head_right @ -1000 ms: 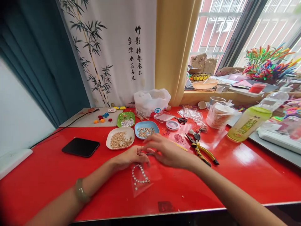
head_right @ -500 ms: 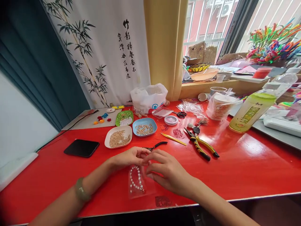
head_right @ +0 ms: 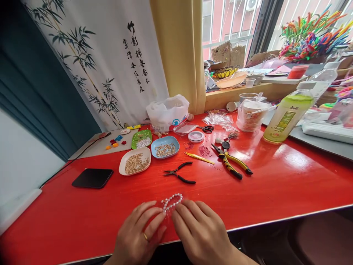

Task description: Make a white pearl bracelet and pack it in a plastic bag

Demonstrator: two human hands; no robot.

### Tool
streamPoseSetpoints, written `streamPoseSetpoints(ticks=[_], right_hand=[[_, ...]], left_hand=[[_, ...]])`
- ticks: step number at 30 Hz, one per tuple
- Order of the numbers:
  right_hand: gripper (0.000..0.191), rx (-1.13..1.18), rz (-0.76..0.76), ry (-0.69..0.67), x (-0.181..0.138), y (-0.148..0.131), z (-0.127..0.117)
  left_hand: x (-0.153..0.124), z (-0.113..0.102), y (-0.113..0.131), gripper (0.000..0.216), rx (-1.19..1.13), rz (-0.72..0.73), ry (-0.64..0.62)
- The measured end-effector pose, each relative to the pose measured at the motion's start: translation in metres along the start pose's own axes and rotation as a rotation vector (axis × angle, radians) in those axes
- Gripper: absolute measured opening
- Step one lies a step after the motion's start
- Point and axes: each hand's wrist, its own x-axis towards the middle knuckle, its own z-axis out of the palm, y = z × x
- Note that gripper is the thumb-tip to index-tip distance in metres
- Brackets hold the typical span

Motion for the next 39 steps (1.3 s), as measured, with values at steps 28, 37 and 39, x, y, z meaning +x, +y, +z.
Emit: streamPoseSetpoints(ticks=[28,37,39], right_hand=[[0.015,0.418,0.286,-0.419,-0.028,0.024,0.000],[0.016,0.437,0.546,-0.518,-0.021,0.021,0.001],[0.017,0.415,0.577,-0.526,-0.020,0.020,0.001]], left_hand=[[-0.029,-0.005,0.019,0.014,-0.210,-0.372,0.102],[-0.025,-0.002,0.032,0.010,-0.151,-0.577,0.129],[-0.024,-0.001,0.034,0.013,-0.126,-0.597,0.118]])
